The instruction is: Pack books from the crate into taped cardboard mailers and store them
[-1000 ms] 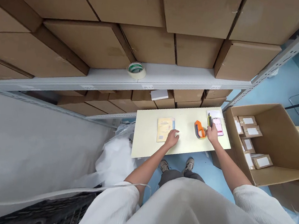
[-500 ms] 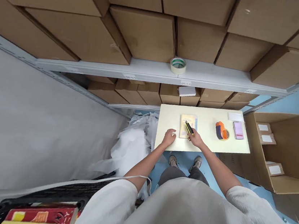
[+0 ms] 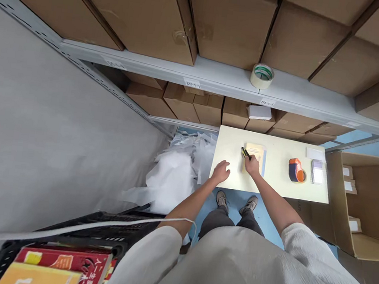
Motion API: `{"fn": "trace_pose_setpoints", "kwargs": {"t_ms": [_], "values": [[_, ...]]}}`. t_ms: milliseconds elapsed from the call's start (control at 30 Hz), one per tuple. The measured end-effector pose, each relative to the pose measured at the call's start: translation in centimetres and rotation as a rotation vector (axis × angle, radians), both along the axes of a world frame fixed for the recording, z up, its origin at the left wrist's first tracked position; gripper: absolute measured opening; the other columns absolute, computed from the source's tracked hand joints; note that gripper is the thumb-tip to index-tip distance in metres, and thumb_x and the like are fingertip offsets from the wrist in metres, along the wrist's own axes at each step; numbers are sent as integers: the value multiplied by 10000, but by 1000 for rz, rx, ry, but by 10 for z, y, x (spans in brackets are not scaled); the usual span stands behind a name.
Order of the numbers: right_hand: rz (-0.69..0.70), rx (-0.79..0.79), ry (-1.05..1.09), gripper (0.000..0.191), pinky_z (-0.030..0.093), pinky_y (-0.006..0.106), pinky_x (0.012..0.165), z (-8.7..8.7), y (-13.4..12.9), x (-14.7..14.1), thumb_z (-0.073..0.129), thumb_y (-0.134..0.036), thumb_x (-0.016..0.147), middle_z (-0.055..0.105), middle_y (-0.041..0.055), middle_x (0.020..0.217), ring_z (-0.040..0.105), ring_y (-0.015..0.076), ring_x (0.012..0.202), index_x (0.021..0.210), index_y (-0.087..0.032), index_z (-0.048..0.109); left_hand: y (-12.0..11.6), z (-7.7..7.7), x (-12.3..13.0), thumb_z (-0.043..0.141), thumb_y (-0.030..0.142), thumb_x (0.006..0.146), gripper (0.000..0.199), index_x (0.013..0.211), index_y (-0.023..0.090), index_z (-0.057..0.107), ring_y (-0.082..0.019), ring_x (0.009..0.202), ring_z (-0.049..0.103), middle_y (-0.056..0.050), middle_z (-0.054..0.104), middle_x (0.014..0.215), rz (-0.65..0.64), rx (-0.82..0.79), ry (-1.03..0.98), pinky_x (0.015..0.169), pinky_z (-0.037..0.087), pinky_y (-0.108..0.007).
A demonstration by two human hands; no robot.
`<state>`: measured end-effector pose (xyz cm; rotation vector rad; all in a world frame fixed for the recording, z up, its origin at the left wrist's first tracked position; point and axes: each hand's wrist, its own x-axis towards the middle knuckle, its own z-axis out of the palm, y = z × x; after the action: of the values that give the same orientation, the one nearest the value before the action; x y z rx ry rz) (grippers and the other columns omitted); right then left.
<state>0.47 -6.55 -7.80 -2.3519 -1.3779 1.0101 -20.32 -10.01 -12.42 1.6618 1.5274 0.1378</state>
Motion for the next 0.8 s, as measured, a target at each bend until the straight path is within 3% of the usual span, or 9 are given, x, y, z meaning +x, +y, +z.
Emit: {"fn": "trace_pose_setpoints", "kwargs": {"t_ms": [133, 300, 600, 800], "values": [[39, -31, -31, 271, 539, 379, 873, 0, 23, -6, 464, -382, 1097, 759, 151, 1089, 723, 307, 963, 1248, -197, 590, -2, -1, -2, 578, 230, 1002, 533, 1533, 188, 581, -299, 1614, 403, -118, 403, 1762, -116, 15, 95, 1320, 353, -416], [75, -29, -33, 266, 538, 379, 854, -4, 30, -8, 449, -383, 1100, 753, 154, 1074, 704, 303, 924, 1244, -199, 575, -8, -3, -8, 551, 204, 997, 557, 1553, 167, 562, -278, 1630, 381, -128, 390, 1770, -205, 79, 119, 1350, 313, -423], [121, -25, -16, 258, 536, 347, 804, -12, -14, 1, 512, -402, 1081, 757, 112, 985, 726, 298, 907, 1226, -215, 614, -8, -4, -7, 543, 196, 1004, 544, 1546, 152, 568, -264, 1647, 351, -125, 371, 1780, -219, 76, 143, 1347, 320, -406], [132, -24, 63, 264, 517, 308, 725, -14, -51, 7, 551, -414, 1072, 762, 69, 878, 708, 241, 740, 1229, -215, 626, -14, -6, -6, 518, 186, 1009, 553, 1557, 123, 554, -255, 1664, 318, -146, 371, 1776, -221, 65, 134, 1356, 304, -392]]}}
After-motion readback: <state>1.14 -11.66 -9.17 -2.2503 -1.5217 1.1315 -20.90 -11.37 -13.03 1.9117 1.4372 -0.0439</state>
